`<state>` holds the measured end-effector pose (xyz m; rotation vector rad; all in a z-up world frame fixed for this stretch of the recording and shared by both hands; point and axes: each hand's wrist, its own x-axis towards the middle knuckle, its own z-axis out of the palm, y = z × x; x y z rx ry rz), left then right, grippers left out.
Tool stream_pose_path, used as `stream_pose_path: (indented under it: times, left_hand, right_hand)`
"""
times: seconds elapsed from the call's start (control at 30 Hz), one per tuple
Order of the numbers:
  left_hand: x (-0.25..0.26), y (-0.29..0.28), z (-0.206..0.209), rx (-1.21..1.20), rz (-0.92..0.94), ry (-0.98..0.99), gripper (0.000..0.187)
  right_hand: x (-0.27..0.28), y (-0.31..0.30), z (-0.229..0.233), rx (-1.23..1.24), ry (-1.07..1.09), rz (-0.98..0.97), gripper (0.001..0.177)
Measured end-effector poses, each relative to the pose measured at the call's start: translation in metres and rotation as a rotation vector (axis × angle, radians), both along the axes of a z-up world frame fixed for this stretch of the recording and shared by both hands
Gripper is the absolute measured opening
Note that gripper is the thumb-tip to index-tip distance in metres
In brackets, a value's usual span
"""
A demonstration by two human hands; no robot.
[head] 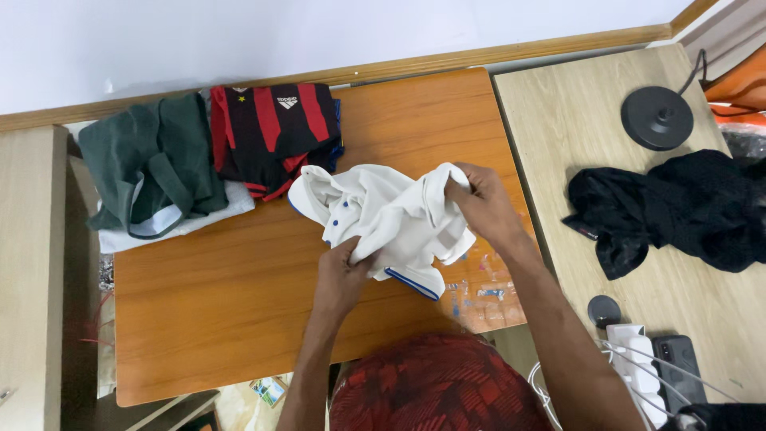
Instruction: The person folds a red and black striped soccer jersey, a white polo shirt, and a black garment on a wooden table. Each item is smoothed, folded in half, then folded again into a compact rectangle and placed on a growing stack.
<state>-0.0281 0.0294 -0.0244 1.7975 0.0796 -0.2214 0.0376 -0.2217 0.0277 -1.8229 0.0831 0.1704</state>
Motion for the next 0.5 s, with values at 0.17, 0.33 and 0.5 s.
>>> stream_pose_path:
  times: [0.17, 0.33, 0.5]
  left_hand:
    - [-0.002, -0.01, 0.016, -0.038, 0.102, -0.231, 0.023]
    - [0.003, -0.034, 0.043, 0.179, 0.049, -0.328, 0.031]
    - [0.004, -0.049, 0.048, 0.27, 0.039, -0.593, 0.033]
  right_hand:
    - [-0.003, 0.002, 0.021, -0.153, -0.253, 0.29, 0.05]
    - [-0.017, 0.022, 0.036, -0.228, -0.237, 0.555, 0.1]
    - [-0.018, 0.037, 0.022, -0.388, -0.15, 0.45, 0.053]
